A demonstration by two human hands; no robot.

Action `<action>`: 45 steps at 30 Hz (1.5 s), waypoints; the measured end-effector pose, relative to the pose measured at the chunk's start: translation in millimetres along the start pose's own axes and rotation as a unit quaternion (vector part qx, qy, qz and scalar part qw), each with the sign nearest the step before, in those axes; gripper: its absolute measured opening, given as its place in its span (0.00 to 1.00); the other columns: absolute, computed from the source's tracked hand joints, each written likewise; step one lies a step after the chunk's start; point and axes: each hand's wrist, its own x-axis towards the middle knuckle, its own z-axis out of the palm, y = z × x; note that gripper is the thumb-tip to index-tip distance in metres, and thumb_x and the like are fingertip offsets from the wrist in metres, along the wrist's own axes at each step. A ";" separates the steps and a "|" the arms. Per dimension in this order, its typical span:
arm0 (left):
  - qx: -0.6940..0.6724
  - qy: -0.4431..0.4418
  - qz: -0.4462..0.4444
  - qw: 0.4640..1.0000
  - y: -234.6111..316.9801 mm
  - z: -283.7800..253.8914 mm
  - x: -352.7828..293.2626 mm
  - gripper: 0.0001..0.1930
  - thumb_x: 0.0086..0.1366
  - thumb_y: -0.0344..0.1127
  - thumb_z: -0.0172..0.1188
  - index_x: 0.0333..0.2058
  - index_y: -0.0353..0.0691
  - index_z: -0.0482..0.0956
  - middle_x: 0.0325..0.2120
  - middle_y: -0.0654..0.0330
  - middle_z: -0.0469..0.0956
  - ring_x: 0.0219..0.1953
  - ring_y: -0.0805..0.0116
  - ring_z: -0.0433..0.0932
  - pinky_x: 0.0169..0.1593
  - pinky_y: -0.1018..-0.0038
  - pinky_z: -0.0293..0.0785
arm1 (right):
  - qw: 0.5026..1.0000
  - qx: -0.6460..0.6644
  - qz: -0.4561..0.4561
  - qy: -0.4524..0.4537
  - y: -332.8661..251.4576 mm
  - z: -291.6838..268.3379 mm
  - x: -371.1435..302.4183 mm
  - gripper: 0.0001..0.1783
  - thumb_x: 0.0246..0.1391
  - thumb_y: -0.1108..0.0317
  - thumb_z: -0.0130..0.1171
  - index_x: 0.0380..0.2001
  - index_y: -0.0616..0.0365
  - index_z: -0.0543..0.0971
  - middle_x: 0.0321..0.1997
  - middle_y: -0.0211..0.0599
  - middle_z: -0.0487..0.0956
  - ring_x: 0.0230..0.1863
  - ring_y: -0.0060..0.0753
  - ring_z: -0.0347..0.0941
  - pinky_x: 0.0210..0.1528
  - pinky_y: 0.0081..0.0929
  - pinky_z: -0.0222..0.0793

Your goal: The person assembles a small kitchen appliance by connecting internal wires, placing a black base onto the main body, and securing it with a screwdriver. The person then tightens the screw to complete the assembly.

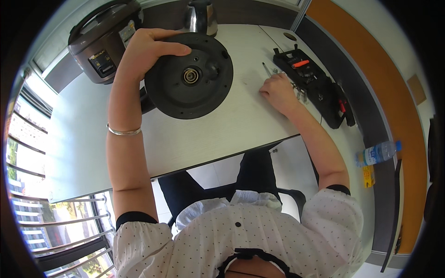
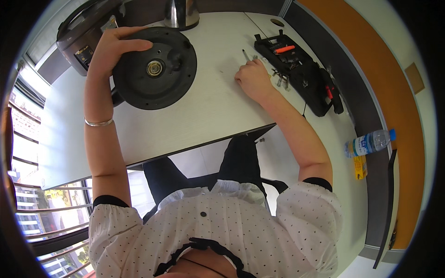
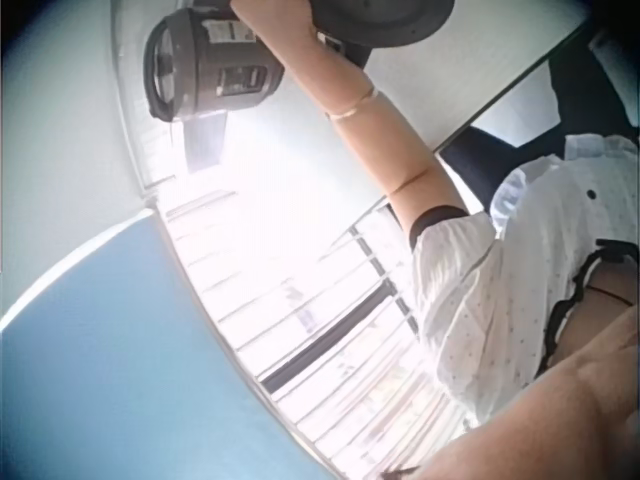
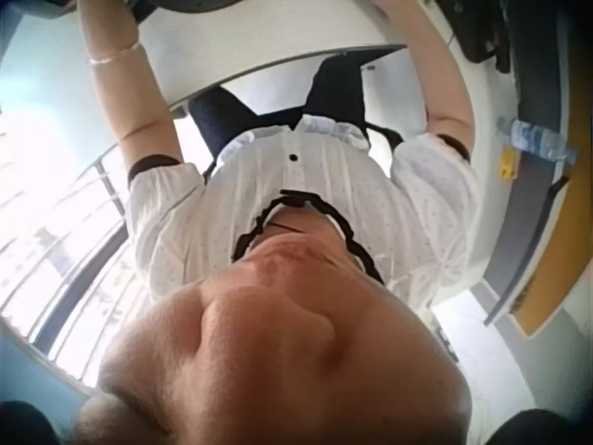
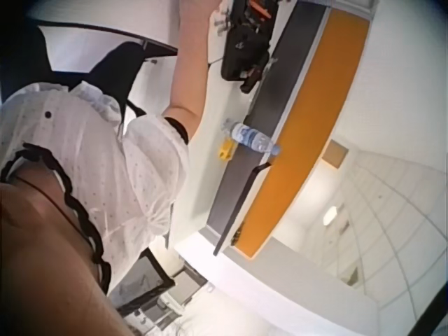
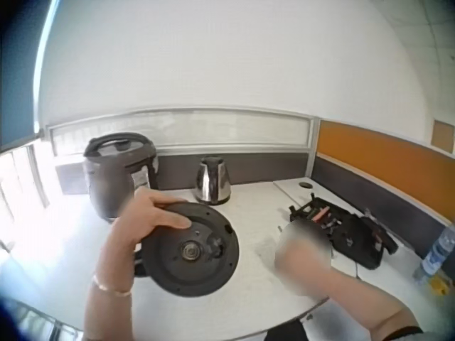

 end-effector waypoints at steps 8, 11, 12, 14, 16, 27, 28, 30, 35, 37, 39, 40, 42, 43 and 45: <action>-0.018 0.013 0.012 1.000 -6.7 -1.9 2.4 0.22 0.40 0.32 0.69 0.38 0.30 0.83 0.27 0.54 0.82 0.27 0.68 0.80 0.36 0.77 0.76 | 1.000 0.017 0.006 -0.004 -1.4 4.8 2.7 0.01 0.41 0.72 0.61 0.22 0.55 0.81 0.24 0.33 0.79 0.37 0.37 0.73 0.48 0.33 0.63; -0.004 0.024 0.017 1.000 -7.3 -2.2 1.9 0.23 0.39 0.33 0.69 0.38 0.31 0.83 0.27 0.54 0.82 0.27 0.68 0.80 0.36 0.77 0.76 | 0.992 0.112 0.054 0.011 -3.7 2.6 5.6 0.02 0.43 0.73 0.61 0.24 0.56 0.82 0.25 0.34 0.79 0.38 0.38 0.73 0.46 0.33 0.64; -0.001 0.026 0.016 1.000 -7.6 -2.3 1.6 0.23 0.39 0.34 0.69 0.38 0.31 0.83 0.27 0.54 0.82 0.27 0.68 0.80 0.36 0.77 0.76 | 0.981 0.169 0.091 0.009 -4.9 -1.4 8.0 0.03 0.44 0.74 0.62 0.25 0.56 0.82 0.26 0.35 0.79 0.39 0.39 0.73 0.46 0.32 0.65; -0.001 0.025 0.012 1.000 -8.2 -3.3 1.7 0.24 0.39 0.34 0.69 0.39 0.31 0.83 0.27 0.53 0.82 0.27 0.68 0.80 0.36 0.77 0.76 | 0.960 0.243 0.138 0.031 -8.7 -14.4 12.4 0.03 0.44 0.73 0.63 0.27 0.56 0.82 0.30 0.36 0.79 0.41 0.39 0.72 0.45 0.31 0.65; 0.003 0.026 0.011 1.000 -8.4 -3.3 2.3 0.24 0.39 0.34 0.69 0.39 0.31 0.83 0.27 0.53 0.82 0.27 0.68 0.80 0.36 0.77 0.76 | 0.943 0.280 0.158 0.082 -15.8 -30.6 18.1 0.04 0.45 0.72 0.65 0.29 0.55 0.82 0.35 0.37 0.79 0.43 0.38 0.72 0.45 0.30 0.65; 0.008 0.028 0.016 0.999 -6.2 -1.4 1.8 0.24 0.38 0.33 0.69 0.38 0.30 0.83 0.26 0.53 0.82 0.27 0.68 0.80 0.36 0.77 0.75 | 0.823 0.516 0.037 0.233 -82.5 -71.2 68.4 0.07 0.45 0.66 0.68 0.31 0.48 0.85 0.65 0.39 0.66 0.67 0.43 0.54 0.66 0.38 0.50; 0.008 0.028 0.016 0.999 -6.6 -1.6 1.7 0.24 0.38 0.34 0.69 0.38 0.30 0.83 0.26 0.53 0.82 0.27 0.68 0.80 0.36 0.77 0.75 | 0.817 0.528 0.033 0.229 -88.3 -69.6 72.8 0.07 0.44 0.65 0.69 0.31 0.47 0.86 0.66 0.40 0.65 0.68 0.42 0.53 0.67 0.38 0.49; 0.005 0.027 0.015 0.999 -8.9 -2.0 2.2 0.24 0.37 0.34 0.69 0.37 0.30 0.84 0.26 0.53 0.82 0.26 0.69 0.79 0.36 0.77 0.75 | 0.850 0.471 0.008 0.237 -97.1 -67.3 79.4 0.07 0.46 0.68 0.68 0.31 0.50 0.85 0.68 0.39 0.62 0.69 0.40 0.53 0.67 0.37 0.51; 0.044 0.035 0.035 0.998 -10.5 -2.3 3.7 0.23 0.36 0.35 0.69 0.35 0.29 0.84 0.25 0.52 0.82 0.26 0.68 0.79 0.35 0.77 0.74 | 0.873 0.428 0.000 0.233 -104.6 -61.8 89.7 0.06 0.43 0.66 0.69 0.29 0.45 0.86 0.70 0.35 0.59 0.70 0.53 0.47 0.66 0.44 0.50; 0.047 0.037 0.039 0.997 -10.9 -2.8 3.5 0.23 0.36 0.35 0.69 0.35 0.29 0.84 0.24 0.52 0.81 0.26 0.67 0.79 0.35 0.77 0.74 | 0.874 0.421 -0.005 0.243 -105.5 -61.2 90.7 0.06 0.43 0.67 0.69 0.29 0.46 0.86 0.70 0.35 0.59 0.70 0.53 0.46 0.66 0.43 0.50; 0.041 0.032 0.035 0.998 -9.6 -3.4 2.3 0.23 0.36 0.35 0.70 0.35 0.29 0.84 0.24 0.52 0.81 0.26 0.67 0.79 0.36 0.77 0.74 | 0.867 0.436 -0.006 0.242 -105.1 -60.7 91.3 0.06 0.43 0.66 0.69 0.29 0.46 0.86 0.70 0.35 0.58 0.71 0.51 0.46 0.67 0.42 0.51; 0.053 0.030 0.038 0.997 -9.3 -3.6 2.1 0.22 0.37 0.35 0.69 0.36 0.30 0.84 0.25 0.53 0.82 0.27 0.69 0.79 0.36 0.78 0.74 | 0.859 0.455 -0.004 0.236 -104.7 -60.3 91.9 0.06 0.43 0.66 0.69 0.29 0.46 0.86 0.70 0.36 0.58 0.71 0.51 0.47 0.67 0.41 0.50; 0.077 0.026 0.045 0.996 -9.3 -3.2 2.1 0.21 0.41 0.33 0.68 0.37 0.32 0.84 0.27 0.56 0.82 0.28 0.72 0.79 0.38 0.79 0.74 | 0.842 0.491 0.003 0.224 -102.9 -58.4 92.5 0.06 0.43 0.66 0.70 0.29 0.47 0.86 0.70 0.37 0.58 0.71 0.49 0.47 0.67 0.39 0.50; 0.070 0.031 0.041 0.996 -9.6 -2.6 2.6 0.22 0.39 0.34 0.69 0.37 0.32 0.84 0.26 0.54 0.82 0.28 0.70 0.79 0.38 0.78 0.74 | 0.833 0.509 0.007 0.217 -101.7 -56.9 92.9 0.06 0.43 0.66 0.70 0.29 0.47 0.86 0.70 0.38 0.58 0.71 0.48 0.48 0.67 0.39 0.51; 0.059 0.039 0.034 0.997 -11.4 -2.2 4.7 0.24 0.36 0.36 0.71 0.36 0.32 0.84 0.24 0.52 0.81 0.28 0.66 0.79 0.37 0.77 0.74 | 0.822 0.529 0.013 0.210 -101.7 -56.3 94.4 0.07 0.43 0.65 0.70 0.29 0.48 0.86 0.70 0.40 0.58 0.71 0.46 0.48 0.67 0.38 0.51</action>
